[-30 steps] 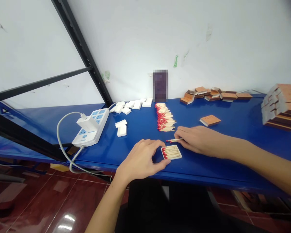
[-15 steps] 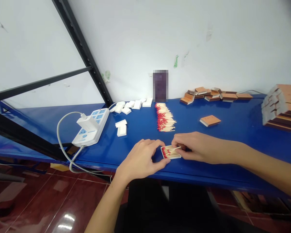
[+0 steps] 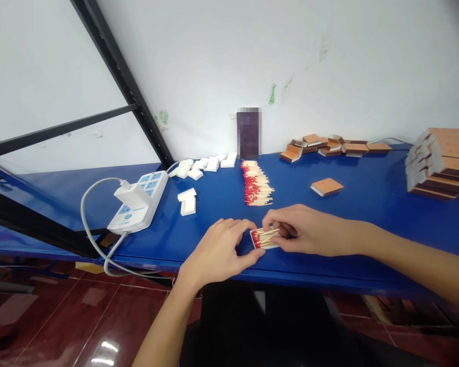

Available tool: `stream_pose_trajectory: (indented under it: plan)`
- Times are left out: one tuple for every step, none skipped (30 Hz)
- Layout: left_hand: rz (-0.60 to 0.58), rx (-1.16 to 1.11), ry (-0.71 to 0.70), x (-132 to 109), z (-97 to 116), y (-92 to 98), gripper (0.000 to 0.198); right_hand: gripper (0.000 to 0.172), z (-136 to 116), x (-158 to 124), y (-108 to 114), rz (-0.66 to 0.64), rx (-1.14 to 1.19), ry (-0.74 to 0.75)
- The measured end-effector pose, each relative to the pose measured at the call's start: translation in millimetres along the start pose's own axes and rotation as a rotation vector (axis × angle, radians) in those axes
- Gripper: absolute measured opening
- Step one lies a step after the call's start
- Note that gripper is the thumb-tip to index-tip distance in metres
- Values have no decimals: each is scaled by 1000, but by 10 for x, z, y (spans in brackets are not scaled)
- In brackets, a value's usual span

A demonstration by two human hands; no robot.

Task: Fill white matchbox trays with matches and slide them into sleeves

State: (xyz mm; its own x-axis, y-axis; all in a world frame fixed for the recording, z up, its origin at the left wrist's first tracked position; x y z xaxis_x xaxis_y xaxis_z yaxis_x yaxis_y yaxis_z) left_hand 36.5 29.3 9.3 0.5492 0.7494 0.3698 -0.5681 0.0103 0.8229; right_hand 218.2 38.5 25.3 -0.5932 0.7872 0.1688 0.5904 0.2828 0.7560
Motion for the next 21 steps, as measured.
stream_pose_trajectory:
  plan:
    - [0,7,0,3,1,1,25,10,-9,0,1,12,5,11]
    - [-2,11,1,6,1,2,26,9,-17,-1,3,29,7,27]
    - [-5,12,2,8,2,3,26,8,-24,-4,5,48,2,47]
    - [-9,14,5,11,3,3,27,7,-30,-7,7,70,-5,70]
    - [-13,17,9,12,2,3,27,7,-36,-12,9,90,-12,94]
    - [-16,20,13,13,2,3,28,8,-42,-16,9,105,-15,116]
    - [-18,22,17,13,1,3,28,9,-47,-20,6,112,-15,133]
    - [-19,23,20,13,0,3,28,9,-51,-22,3,114,-11,144]
    - [-18,22,22,12,-1,3,28,10,-53,-22,0,117,-6,150]
    - [-17,21,24,12,-1,2,27,10,-55,-21,-1,119,0,152]
    - [-15,19,25,11,-1,2,27,10,-56,-18,-2,122,3,153]
    - [-13,19,25,11,-1,2,26,10,-57,-15,-1,129,5,157]
    - [-11,21,25,12,0,2,26,11,-56,-13,0,137,7,161]
    - [-12,22,26,12,1,3,26,11,-53,-11,1,144,9,168]
    - [-14,23,27,12,3,4,26,11,-48,-11,1,149,12,175]
    - [-16,23,27,13,5,6,27,11,-41,-12,-1,154,17,181]
    - [-18,22,27,13,9,8,27,11,-32,-14,-3,157,21,189]
    - [-18,20,27,13,13,11,27,11,-24,-18,-5,160,20,200]
    - [-17,19,26,13,16,14,27,12,-16,-21,-7,164,8,213]
    - [-14,18,25,13,20,17,27,12,-9,-25,-7,172,-12,226]
    - [-11,17,23,13,22,18,27,13,-2,-28,-6,179,-38,236]
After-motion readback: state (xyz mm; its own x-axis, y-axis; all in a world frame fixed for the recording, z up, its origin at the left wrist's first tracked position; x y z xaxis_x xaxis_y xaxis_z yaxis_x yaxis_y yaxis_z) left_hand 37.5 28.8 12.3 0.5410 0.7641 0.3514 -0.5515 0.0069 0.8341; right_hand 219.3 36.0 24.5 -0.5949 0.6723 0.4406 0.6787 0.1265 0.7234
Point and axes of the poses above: each hand's wrist, its own x-axis towards the middle knuckle, its own y-axis out of the back of the hand, z = x × y, the point moved 4 cm from there along x, towards the middle knuckle, and after that the axes turned 13 degrees about z, right-handed, at the moved point
